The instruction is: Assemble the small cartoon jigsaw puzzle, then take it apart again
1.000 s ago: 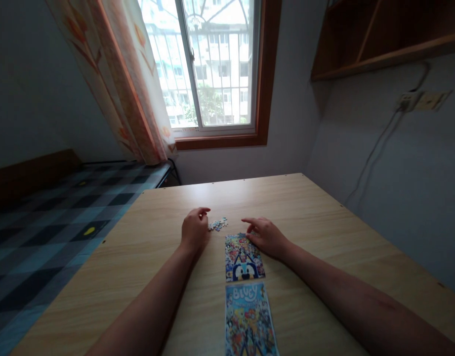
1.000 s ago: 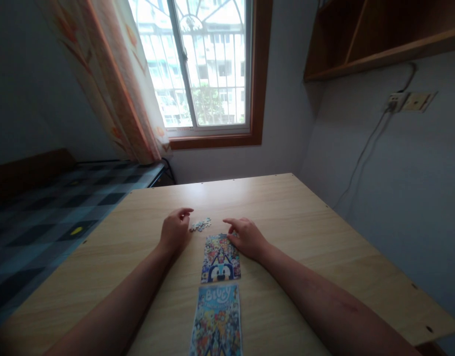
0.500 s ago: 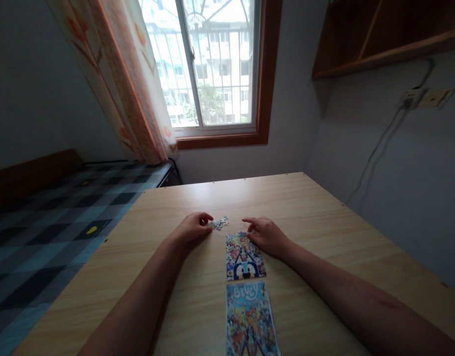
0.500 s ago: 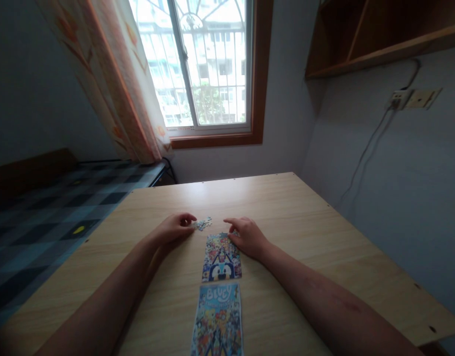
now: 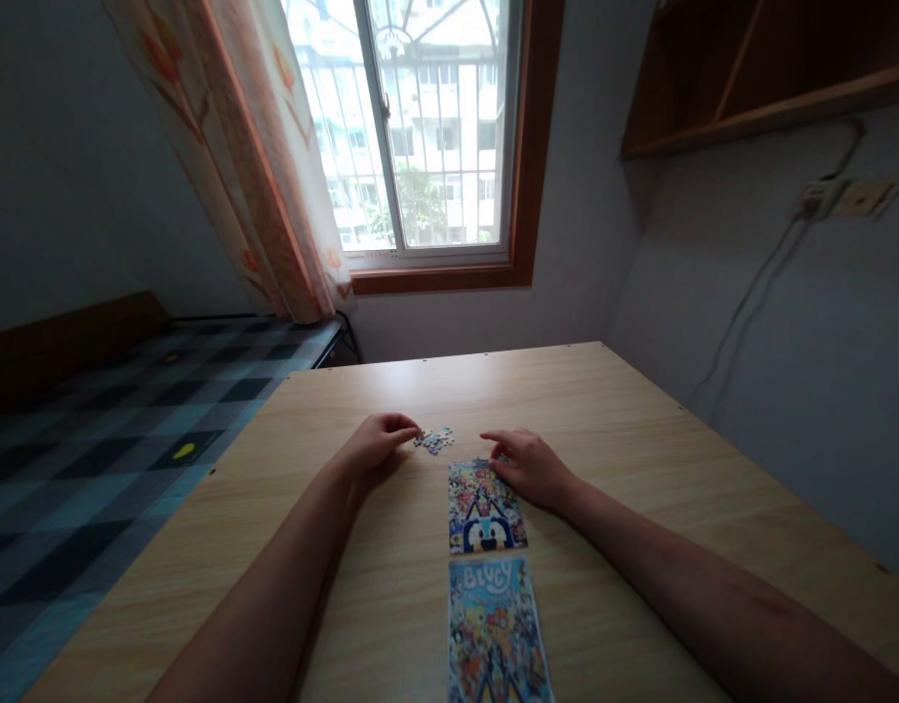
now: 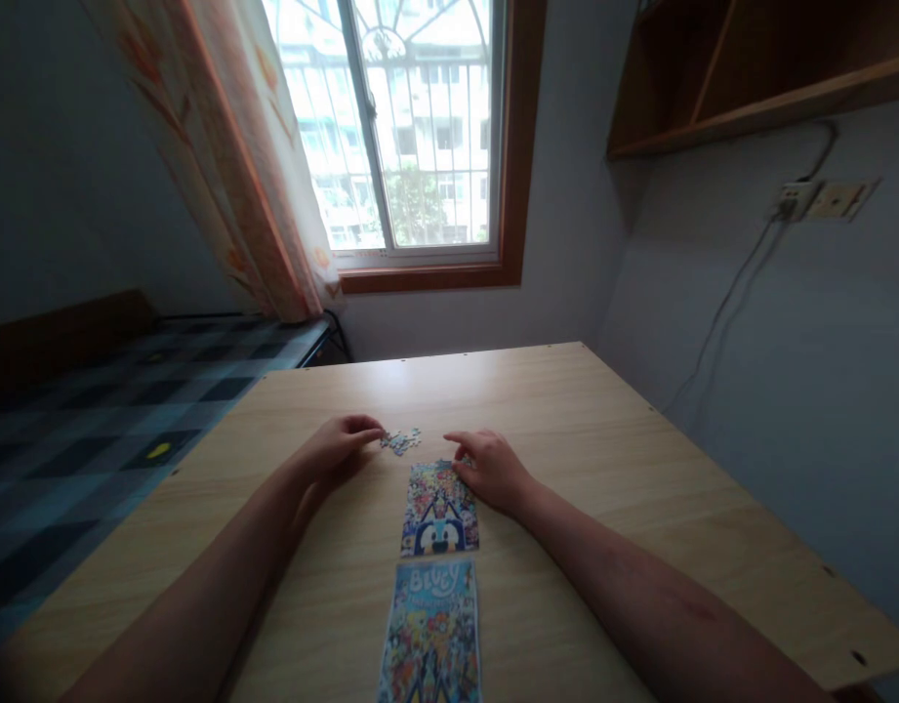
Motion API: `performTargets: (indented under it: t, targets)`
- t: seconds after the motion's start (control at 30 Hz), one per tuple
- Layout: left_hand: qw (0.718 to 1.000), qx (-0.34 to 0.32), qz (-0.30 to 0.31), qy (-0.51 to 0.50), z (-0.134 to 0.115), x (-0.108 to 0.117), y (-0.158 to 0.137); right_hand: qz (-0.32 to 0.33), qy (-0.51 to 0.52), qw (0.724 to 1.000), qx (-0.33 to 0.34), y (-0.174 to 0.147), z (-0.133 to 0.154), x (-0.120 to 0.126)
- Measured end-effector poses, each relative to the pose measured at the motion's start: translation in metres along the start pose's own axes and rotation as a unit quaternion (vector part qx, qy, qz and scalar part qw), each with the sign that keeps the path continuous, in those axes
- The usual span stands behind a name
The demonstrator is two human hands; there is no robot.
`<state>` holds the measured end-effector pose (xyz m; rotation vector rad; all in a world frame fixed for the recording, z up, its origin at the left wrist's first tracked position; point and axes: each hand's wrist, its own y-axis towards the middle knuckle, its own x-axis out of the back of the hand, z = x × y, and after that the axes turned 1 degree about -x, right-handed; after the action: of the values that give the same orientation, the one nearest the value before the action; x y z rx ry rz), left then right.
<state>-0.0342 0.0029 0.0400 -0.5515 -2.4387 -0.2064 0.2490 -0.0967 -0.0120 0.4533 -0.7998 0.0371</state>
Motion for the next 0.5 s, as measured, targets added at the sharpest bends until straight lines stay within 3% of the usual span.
performTargets:
  t: [0.17, 0.3, 0.37, 0.5]
  targets:
    - [0.997, -0.021, -0.04, 0.055, 0.007, -0.011, 0.007, -0.001, 0.0, 1.0, 0.001, 0.0, 0.001, 0.0]
    - [0.972, -0.109, -0.125, 0.168, 0.018, -0.024, 0.013, -0.003, -0.003, 1.0, 0.005, 0.0, 0.0, 0.0]
    - [0.96, -0.157, -0.118, 0.201, 0.022, -0.032, 0.013, -0.005, -0.005, 1.0, 0.005, 0.0, 0.0, 0.0]
    - [0.942, -0.195, -0.046, 0.269, 0.02, -0.052, 0.008, -0.009, -0.005, 1.0, 0.004, 0.001, 0.002, 0.0]
